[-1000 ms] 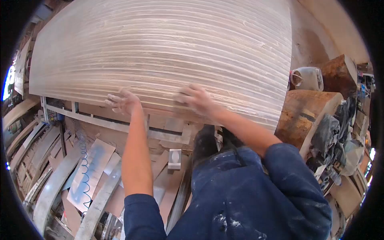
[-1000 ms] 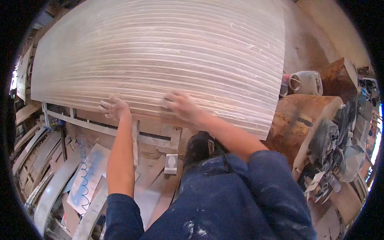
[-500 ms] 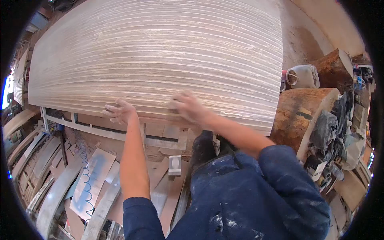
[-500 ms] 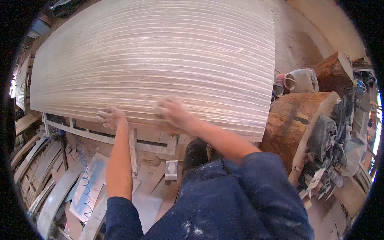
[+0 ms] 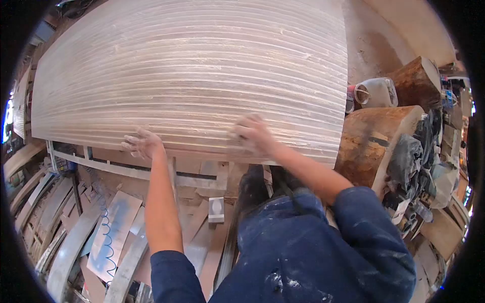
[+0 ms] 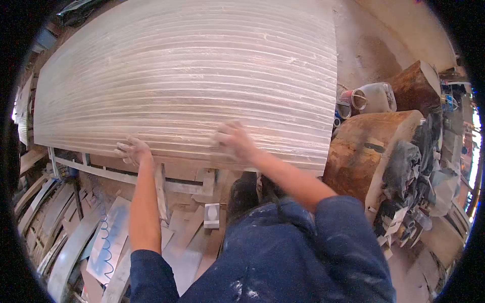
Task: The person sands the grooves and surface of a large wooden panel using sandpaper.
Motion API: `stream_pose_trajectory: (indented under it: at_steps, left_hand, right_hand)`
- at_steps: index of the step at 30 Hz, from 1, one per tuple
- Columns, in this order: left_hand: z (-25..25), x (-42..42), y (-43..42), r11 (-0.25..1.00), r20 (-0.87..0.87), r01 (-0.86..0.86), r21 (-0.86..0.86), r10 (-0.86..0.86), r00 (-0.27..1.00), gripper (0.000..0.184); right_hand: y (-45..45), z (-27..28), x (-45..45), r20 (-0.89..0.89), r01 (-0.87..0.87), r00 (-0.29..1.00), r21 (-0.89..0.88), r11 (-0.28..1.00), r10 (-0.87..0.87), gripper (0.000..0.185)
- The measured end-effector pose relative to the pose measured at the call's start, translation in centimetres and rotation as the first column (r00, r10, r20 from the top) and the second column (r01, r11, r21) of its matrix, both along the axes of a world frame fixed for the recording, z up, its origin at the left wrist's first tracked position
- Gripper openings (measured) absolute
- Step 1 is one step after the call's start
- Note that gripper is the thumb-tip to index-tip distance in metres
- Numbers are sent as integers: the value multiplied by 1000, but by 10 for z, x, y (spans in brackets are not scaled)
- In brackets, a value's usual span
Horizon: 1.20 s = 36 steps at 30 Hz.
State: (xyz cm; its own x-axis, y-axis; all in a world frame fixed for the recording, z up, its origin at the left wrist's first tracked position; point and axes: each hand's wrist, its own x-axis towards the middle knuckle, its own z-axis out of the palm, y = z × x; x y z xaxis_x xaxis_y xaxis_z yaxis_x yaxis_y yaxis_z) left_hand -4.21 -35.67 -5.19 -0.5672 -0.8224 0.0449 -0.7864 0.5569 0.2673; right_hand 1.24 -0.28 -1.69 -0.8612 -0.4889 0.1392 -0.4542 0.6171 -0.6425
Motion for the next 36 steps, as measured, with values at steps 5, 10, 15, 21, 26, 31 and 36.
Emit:
stream_pose_trajectory:
  at_steps: [5,10,15,21,26,31,36]
  left_hand:
    - [3,4,1,997,13,83,-3,-83,996,79]
    - [-11,1,-12,988,-12,96,-118,-98,995,78]
    - [-15,7,-14,991,-30,94,-99,-97,995,79]
    - [17,15,-2,991,-52,129,40,-127,990,74]
    - [-11,23,-80,987,-135,149,-67,-157,978,69]
    - [-31,-8,-108,990,-167,-142,3,141,976,66]
    - [19,-25,-69,949,-146,-251,191,280,949,67]
  right_hand:
    - [39,4,19,39,90,995,-34,995,-88,22]
    - [143,21,57,216,141,960,177,974,-178,23]
    - [-16,6,-4,115,63,991,42,997,-68,20]
    - [40,21,15,174,75,982,20,997,-77,16]
    - [111,20,42,183,125,970,184,975,-159,14]
    - [-77,4,-32,7,12,1000,-27,1000,-12,15]
    - [-142,0,-61,-18,-101,995,-79,992,99,18]
